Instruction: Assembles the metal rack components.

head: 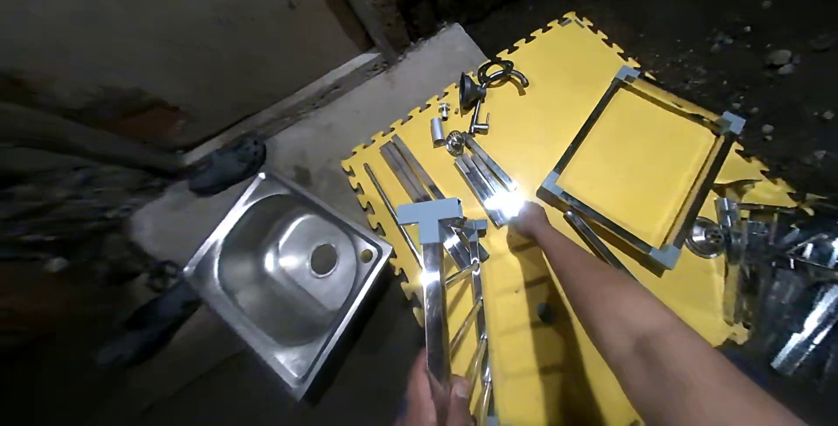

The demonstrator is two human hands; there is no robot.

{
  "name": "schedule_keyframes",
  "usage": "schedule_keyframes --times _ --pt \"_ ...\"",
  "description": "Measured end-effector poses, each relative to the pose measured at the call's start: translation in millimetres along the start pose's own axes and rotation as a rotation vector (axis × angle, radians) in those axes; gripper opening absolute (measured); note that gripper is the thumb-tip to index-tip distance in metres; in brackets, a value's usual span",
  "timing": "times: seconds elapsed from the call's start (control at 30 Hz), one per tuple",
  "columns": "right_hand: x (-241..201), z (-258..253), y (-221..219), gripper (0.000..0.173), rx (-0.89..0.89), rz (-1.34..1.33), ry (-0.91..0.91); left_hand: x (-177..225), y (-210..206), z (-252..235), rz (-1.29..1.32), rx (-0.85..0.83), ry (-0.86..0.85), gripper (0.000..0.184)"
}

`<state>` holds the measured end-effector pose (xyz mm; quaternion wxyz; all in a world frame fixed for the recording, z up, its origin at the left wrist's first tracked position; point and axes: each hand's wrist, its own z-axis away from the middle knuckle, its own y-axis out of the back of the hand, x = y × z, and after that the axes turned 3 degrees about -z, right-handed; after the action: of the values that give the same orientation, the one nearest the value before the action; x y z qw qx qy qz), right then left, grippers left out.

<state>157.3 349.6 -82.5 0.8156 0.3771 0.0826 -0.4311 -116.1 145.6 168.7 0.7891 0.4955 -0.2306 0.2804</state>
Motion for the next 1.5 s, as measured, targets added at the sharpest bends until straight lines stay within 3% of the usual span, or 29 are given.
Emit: schedule_keyframes --times 0.1,0.23,0.3,0.37,0.43,0.6,0.67,0.8,0.97,1.17,1.33,1.5 --pt "17.5 31.6 1.8 0.044 -0.035 -0.073 -0.030 6.6 2.9 2.9 -0.068 -0.018 0.079 0.059" --pt "53.0 119.2 3.3 0.031 -0.118 -0.747 0.029 7.8 6.6 7.3 -0.095 -0.025 0.113 0.066" --pt "73.2 182.3 15.7 0.041 -0.248 -1.034 0.101 4.5 8.2 11.7 -0.113 -0.035 0.121 0.069" --pt "93.8 237.5 31.9 0.063 -0.343 -1.116 0.192 1.0 9.6 21.2 -0.147 -0.049 0.129 0.074" --pt "102.2 274.9 52.4 0.071 -0.345 -1.002 0.233 -4.8 7.4 34.5 -0.183 -0.057 0.130 0.079" --pt "100.3 368.5 90.1 0.022 -0.044 -0.387 0.137 -15.3 3.3 69.1 -0.255 -0.144 0.160 0.083" --pt "121.1 419.1 79.7 0.015 -0.016 -0.098 0.206 -26.8 3.9 84.8 -0.265 -0.212 0.193 0.081" --pt "170.6 494.1 16.3 0.044 -0.197 0.103 0.438 -59.6 12.3 107.5 -0.242 -0.239 0.231 0.074" --pt "164.9 508.9 -26.9 0.049 -0.323 0.480 0.637 -82.2 26.2 139.8 -0.265 -0.232 0.292 0.065" --pt "170.2 480.5 -58.1 0.049 -0.253 0.385 0.873 -92.4 15.9 149.8 -0.266 -0.264 0.206 0.046" --pt "181.1 454.8 -65.1 0.046 -0.247 0.417 0.902 -93.9 8.9 143.7 -0.172 -0.311 0.143 0.039" --pt "175.9 458.3 -74.0 0.041 -0.352 0.501 0.779 -96.6 8.4 141.5 -0.079 -0.388 0.097 0.032"
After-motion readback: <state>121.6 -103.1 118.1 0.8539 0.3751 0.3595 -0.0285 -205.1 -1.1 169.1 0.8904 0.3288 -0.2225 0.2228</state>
